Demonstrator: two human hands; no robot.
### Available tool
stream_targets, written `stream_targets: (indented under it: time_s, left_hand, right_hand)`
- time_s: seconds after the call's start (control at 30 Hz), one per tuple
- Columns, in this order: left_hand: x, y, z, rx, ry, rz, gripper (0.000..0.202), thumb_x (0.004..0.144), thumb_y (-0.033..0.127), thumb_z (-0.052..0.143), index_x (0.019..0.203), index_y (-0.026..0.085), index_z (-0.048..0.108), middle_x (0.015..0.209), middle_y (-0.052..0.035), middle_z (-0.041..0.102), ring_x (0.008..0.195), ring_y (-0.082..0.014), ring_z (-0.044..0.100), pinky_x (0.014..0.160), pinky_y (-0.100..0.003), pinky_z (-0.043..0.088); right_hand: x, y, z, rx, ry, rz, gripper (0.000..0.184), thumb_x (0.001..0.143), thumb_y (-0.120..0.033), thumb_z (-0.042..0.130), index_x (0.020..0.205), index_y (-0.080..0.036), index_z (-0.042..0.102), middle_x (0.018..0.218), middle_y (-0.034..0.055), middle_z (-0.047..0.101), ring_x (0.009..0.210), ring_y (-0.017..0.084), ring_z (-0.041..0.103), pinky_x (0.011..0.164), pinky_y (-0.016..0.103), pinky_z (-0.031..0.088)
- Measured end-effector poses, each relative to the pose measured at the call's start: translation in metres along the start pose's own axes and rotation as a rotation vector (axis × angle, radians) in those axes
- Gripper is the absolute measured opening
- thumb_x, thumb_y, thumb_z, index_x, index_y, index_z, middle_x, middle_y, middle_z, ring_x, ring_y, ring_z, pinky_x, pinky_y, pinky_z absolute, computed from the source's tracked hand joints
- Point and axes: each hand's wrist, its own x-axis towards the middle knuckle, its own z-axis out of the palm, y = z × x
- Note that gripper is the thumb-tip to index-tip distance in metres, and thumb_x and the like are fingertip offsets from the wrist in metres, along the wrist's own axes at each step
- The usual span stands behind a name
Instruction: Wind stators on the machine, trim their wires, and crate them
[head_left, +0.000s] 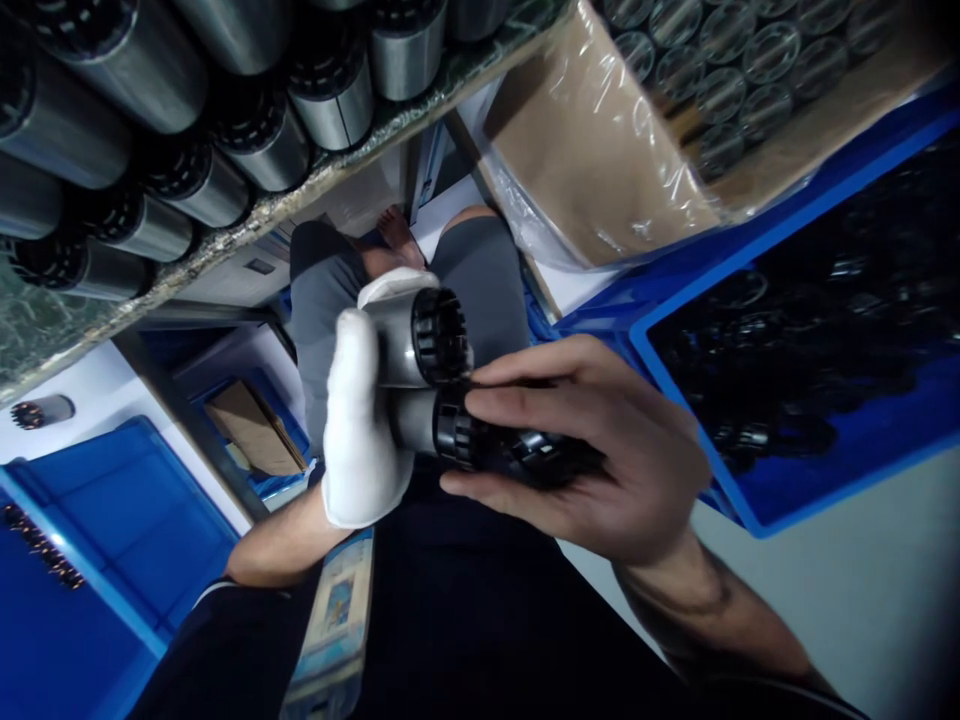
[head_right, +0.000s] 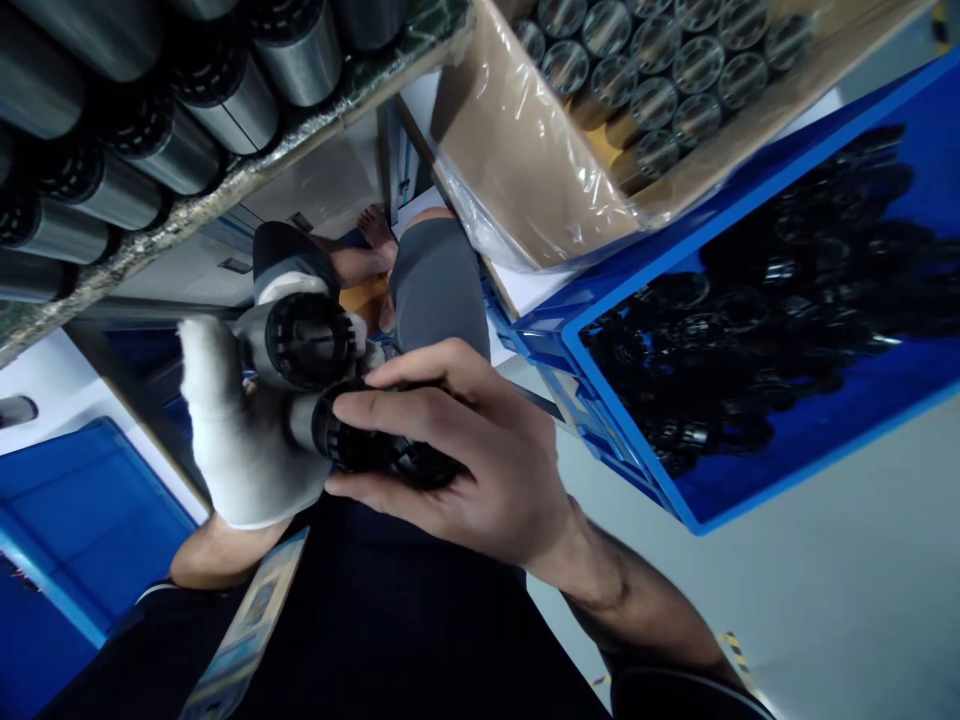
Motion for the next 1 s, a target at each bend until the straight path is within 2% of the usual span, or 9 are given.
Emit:
stream_targets:
  time_s: [0.13,0.27,0.4,0.5,0.6,0.73,0.87,0.93,1.0]
  left_hand:
    - [0.004,-0.002,0.002,-0.162,0.025,-0.037,0.042,0.108,0.066,0.071,0.120,0.026,0.083,0.129,-0.0063,0.081,0.134,-0.0319,0.076,0.124,-0.050,0.061]
    - [0.006,-0.007,0.001,-0.141,-0.001,-0.079,0.040,0.108,0.067,0.070,0.116,0.030,0.083,0.130,-0.0047,0.082,0.136,-0.0319,0.076,0.129,-0.050,0.060]
    - [0.008,-0.013,0.001,-0.166,-0.013,-0.051,0.045,0.104,0.069,0.076,0.119,0.028,0.084,0.135,-0.0020,0.083,0.146,-0.0344,0.073,0.137,-0.049,0.052]
    - [0.008,-0.019,0.000,-0.159,0.015,-0.031,0.050,0.105,0.074,0.074,0.121,0.027,0.084,0.136,-0.0012,0.084,0.152,-0.0361,0.070,0.141,-0.051,0.047]
    - [0.008,-0.024,-0.002,-0.122,0.018,-0.020,0.048,0.109,0.073,0.068,0.123,0.029,0.084,0.133,-0.0018,0.084,0.152,-0.0355,0.070,0.140,-0.053,0.049]
    - [0.009,-0.028,-0.002,-0.146,0.020,-0.047,0.049,0.109,0.072,0.068,0.127,0.029,0.082,0.139,-0.0034,0.082,0.156,-0.0349,0.066,0.138,-0.049,0.051]
    - [0.007,-0.019,0.006,-0.172,0.068,-0.112,0.064,0.106,0.086,0.059,0.121,0.027,0.081,0.132,-0.0080,0.085,0.150,-0.0400,0.069,0.127,-0.052,0.059]
    - [0.003,-0.012,0.009,-0.192,0.041,-0.140,0.063,0.107,0.085,0.057,0.119,0.029,0.082,0.128,-0.0086,0.085,0.152,-0.0409,0.067,0.124,-0.054,0.061]
    - [-0.001,-0.006,0.007,-0.216,0.018,-0.132,0.055,0.109,0.078,0.061,0.120,0.028,0.082,0.131,-0.0090,0.084,0.155,-0.0404,0.065,0.123,-0.054,0.062]
  right_hand:
    - [-0.002,0.006,0.006,0.009,0.002,-0.004,0.051,0.088,-0.041,0.105,0.134,-0.043,0.084,0.127,0.0071,0.079,0.106,0.032,0.082,0.087,0.046,0.074]
    - [-0.002,0.008,0.008,-0.003,0.020,0.012,0.051,0.090,-0.037,0.102,0.136,-0.045,0.083,0.120,0.0066,0.078,0.098,0.031,0.080,0.080,0.046,0.072]
    - [-0.001,0.007,0.010,-0.004,0.044,0.048,0.054,0.090,-0.030,0.101,0.137,-0.048,0.080,0.114,0.0065,0.081,0.094,0.033,0.079,0.082,0.051,0.071]
    - [0.000,0.009,0.014,-0.024,0.076,-0.017,0.052,0.088,-0.033,0.103,0.134,-0.043,0.082,0.112,0.0073,0.081,0.088,0.031,0.078,0.075,0.049,0.070]
    - [0.000,0.014,0.018,-0.024,0.088,-0.063,0.049,0.087,-0.034,0.105,0.130,-0.035,0.083,0.108,0.0076,0.081,0.086,0.029,0.078,0.071,0.045,0.070]
    - [0.001,0.017,0.022,-0.008,0.080,-0.023,0.048,0.086,-0.034,0.106,0.128,-0.034,0.082,0.107,0.0067,0.082,0.090,0.031,0.080,0.075,0.047,0.072]
    - [-0.004,0.021,0.029,-0.089,0.288,-0.094,0.050,0.076,-0.040,0.112,0.116,-0.031,0.084,0.117,0.0082,0.082,0.087,0.030,0.080,0.075,0.050,0.072]
    - [-0.007,0.023,0.033,-0.124,0.366,-0.161,0.045,0.074,-0.034,0.114,0.104,-0.028,0.082,0.121,0.0084,0.082,0.081,0.025,0.079,0.070,0.046,0.071]
    - [-0.010,0.023,0.034,-0.160,0.348,-0.201,0.035,0.078,-0.022,0.109,0.096,-0.028,0.079,0.122,0.0079,0.083,0.081,0.023,0.079,0.069,0.043,0.070]
